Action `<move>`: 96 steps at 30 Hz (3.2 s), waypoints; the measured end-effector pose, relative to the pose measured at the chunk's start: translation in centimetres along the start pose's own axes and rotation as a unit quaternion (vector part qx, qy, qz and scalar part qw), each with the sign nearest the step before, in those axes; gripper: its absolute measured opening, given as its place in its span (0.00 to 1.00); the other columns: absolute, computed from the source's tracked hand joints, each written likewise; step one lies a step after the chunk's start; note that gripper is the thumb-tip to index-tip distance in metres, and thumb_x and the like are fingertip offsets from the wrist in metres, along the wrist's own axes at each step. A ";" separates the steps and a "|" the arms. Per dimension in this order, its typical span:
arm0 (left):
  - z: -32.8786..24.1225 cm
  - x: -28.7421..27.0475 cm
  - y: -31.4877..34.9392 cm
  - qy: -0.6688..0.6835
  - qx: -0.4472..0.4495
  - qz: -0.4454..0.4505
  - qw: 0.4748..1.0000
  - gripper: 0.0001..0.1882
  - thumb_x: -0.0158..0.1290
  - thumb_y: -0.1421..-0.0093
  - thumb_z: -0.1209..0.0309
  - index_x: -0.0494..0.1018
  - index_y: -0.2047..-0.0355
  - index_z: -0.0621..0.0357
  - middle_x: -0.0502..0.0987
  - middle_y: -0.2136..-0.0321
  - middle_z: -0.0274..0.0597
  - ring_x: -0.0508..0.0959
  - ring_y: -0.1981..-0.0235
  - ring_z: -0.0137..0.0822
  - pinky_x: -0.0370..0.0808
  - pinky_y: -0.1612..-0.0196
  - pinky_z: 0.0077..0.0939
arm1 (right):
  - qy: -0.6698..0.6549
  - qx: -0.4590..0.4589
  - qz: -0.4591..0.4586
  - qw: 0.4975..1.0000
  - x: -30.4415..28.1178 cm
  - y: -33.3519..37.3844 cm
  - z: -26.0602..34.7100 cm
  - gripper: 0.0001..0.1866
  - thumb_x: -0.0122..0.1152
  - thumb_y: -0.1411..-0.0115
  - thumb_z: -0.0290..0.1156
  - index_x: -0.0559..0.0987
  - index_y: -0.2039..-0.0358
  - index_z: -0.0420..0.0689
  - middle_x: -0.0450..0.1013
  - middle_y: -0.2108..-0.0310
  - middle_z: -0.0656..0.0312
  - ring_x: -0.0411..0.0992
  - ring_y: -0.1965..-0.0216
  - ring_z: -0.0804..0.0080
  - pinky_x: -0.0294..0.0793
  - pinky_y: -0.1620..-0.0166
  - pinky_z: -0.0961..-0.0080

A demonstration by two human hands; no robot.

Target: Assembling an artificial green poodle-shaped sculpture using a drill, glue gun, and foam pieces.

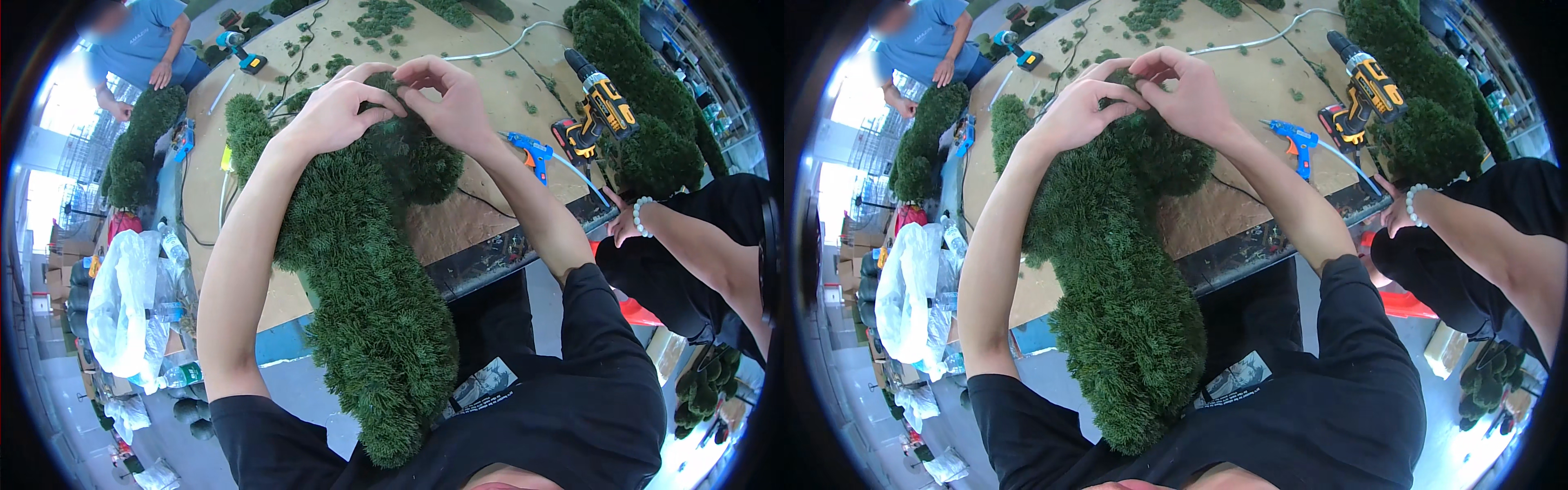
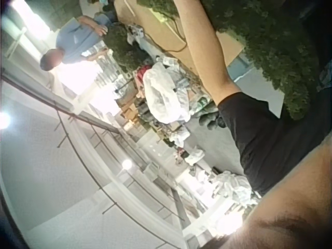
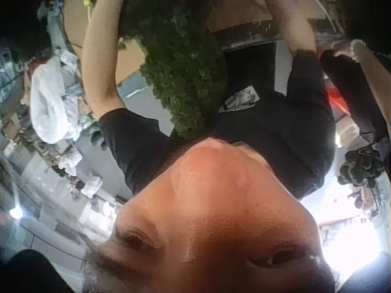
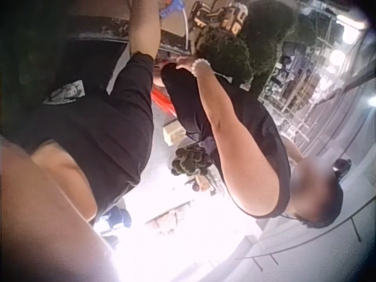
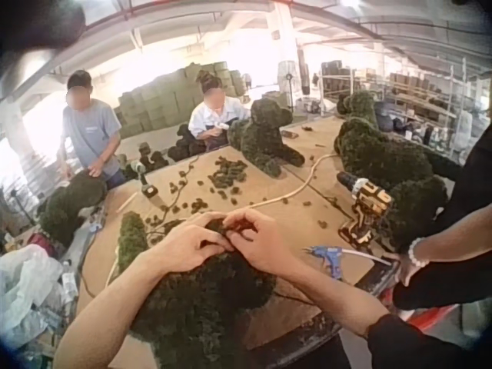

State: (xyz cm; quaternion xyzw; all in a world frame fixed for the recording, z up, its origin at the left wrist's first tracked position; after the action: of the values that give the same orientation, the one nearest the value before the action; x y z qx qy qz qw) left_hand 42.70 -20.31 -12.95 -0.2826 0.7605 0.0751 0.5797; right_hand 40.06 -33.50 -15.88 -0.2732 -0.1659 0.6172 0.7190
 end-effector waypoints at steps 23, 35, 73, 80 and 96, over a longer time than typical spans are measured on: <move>0.0 0.1 0.3 -0.005 -0.003 -0.005 1.000 0.09 0.61 0.38 0.66 0.86 0.59 0.39 0.71 0.36 0.37 0.69 0.35 0.45 0.68 0.33 0.42 | -0.053 0.046 0.057 0.996 -0.1 0.1 0.2 0.12 0.68 0.37 0.26 0.84 0.53 0.37 0.82 0.59 0.58 0.81 0.59 0.73 0.81 0.53 0.76; 0.3 0.5 -0.1 0.011 0.019 -0.005 1.000 0.09 0.60 0.38 0.70 0.86 0.59 0.42 0.70 0.35 0.41 0.69 0.35 0.47 0.67 0.33 0.42 | -0.178 0.121 0.087 0.973 -2.4 1.2 -1.7 0.12 0.67 0.35 0.24 0.82 0.52 0.34 0.83 0.60 0.54 0.83 0.60 0.70 0.83 0.53 0.76; 0.1 0.3 -0.5 0.018 -0.009 0.008 1.000 0.10 0.61 0.40 0.74 0.86 0.59 0.48 0.70 0.34 0.40 0.68 0.32 0.47 0.64 0.30 0.41 | 0.564 0.308 0.053 0.764 -19.9 2.9 -19.2 0.21 0.60 0.43 0.26 0.79 0.49 0.34 0.76 0.49 0.37 0.76 0.45 0.42 0.78 0.44 0.55; -0.2 0.3 -0.2 0.049 -0.027 0.021 0.998 0.10 0.61 0.41 0.76 0.86 0.60 0.51 0.69 0.34 0.44 0.66 0.31 0.48 0.60 0.28 0.43 | 0.606 0.333 0.082 0.718 -21.8 0.3 -21.4 0.25 0.60 0.39 0.30 0.74 0.42 0.33 0.70 0.40 0.40 0.70 0.38 0.44 0.74 0.38 0.55; 0.5 0.3 0.1 0.033 -0.012 0.011 0.999 0.08 0.61 0.40 0.73 0.86 0.61 0.49 0.70 0.35 0.41 0.68 0.32 0.47 0.62 0.29 0.41 | 0.696 0.264 0.035 0.666 -23.8 -2.1 -23.6 0.18 0.51 0.33 0.28 0.82 0.47 0.41 0.74 0.41 0.46 0.71 0.38 0.48 0.71 0.37 0.54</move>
State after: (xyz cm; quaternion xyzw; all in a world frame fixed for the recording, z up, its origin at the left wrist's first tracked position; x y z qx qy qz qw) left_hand 43.04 -20.07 -13.38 -0.2834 0.7812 0.0814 0.5502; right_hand 51.01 -61.37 -31.06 -0.4275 0.5629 0.2897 0.6454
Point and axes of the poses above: each hand's wrist, its own y-axis away from the middle knuckle, its own x-axis out of the palm, z = x × y, the point moved 9 cm from there along -y, towards the middle knuckle
